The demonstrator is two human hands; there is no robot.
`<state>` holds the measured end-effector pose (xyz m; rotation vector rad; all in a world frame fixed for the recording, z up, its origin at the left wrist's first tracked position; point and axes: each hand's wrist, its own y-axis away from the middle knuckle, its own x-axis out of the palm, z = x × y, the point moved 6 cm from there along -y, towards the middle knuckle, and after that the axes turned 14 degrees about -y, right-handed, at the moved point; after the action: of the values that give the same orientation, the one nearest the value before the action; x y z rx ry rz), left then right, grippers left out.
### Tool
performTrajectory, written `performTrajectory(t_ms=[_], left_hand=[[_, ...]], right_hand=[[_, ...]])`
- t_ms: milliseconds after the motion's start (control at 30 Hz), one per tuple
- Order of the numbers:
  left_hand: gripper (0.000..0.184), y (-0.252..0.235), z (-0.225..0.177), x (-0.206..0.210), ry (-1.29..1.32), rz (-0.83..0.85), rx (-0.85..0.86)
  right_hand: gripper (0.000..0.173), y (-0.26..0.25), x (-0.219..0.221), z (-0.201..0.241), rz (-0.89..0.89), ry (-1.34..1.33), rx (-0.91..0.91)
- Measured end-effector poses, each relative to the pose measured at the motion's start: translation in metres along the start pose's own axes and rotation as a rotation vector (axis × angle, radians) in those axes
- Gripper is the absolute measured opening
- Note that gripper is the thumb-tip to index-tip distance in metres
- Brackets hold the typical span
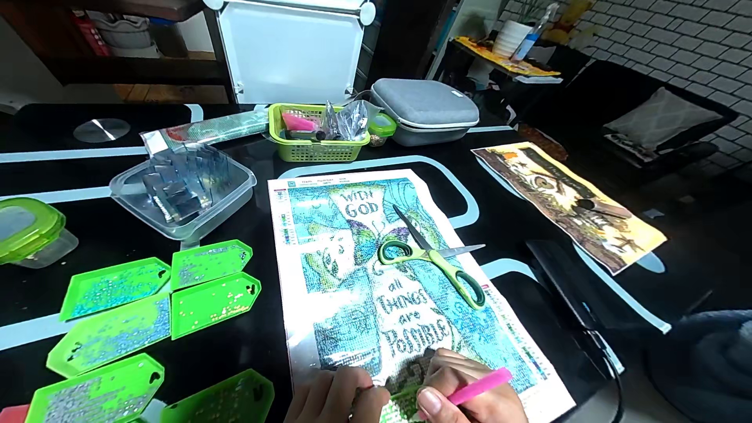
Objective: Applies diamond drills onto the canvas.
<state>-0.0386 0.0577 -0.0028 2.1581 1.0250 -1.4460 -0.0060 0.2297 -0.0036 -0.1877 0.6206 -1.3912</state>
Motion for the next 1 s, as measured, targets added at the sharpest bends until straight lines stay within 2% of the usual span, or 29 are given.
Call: performTrajectory(t_ms=[200,367,467,1000], left_hand=[[0.044,0.0,0.0,0.0,0.007,0.003,0.002],[0.045,0.0,0.0,0.0,0.005,0.006,-0.004],[0.045,0.0,0.0,0.001,-0.003,0.01,-0.004],[0.046,0.001,0.001,0.002,-0.011,-0.01,0.001]], right_hand=[[0.031,0.0,0.0,0.0,-0.006,-0.014,0.006],[0.025,-0.009,-0.013,-0.009,-0.179,-0.181,0.138],[0.026,-0.016,-0.015,-0.017,-0.234,-0.158,0.122],[0.03,-0.016,-0.01,-0.024,-0.192,0.042,0.056]])
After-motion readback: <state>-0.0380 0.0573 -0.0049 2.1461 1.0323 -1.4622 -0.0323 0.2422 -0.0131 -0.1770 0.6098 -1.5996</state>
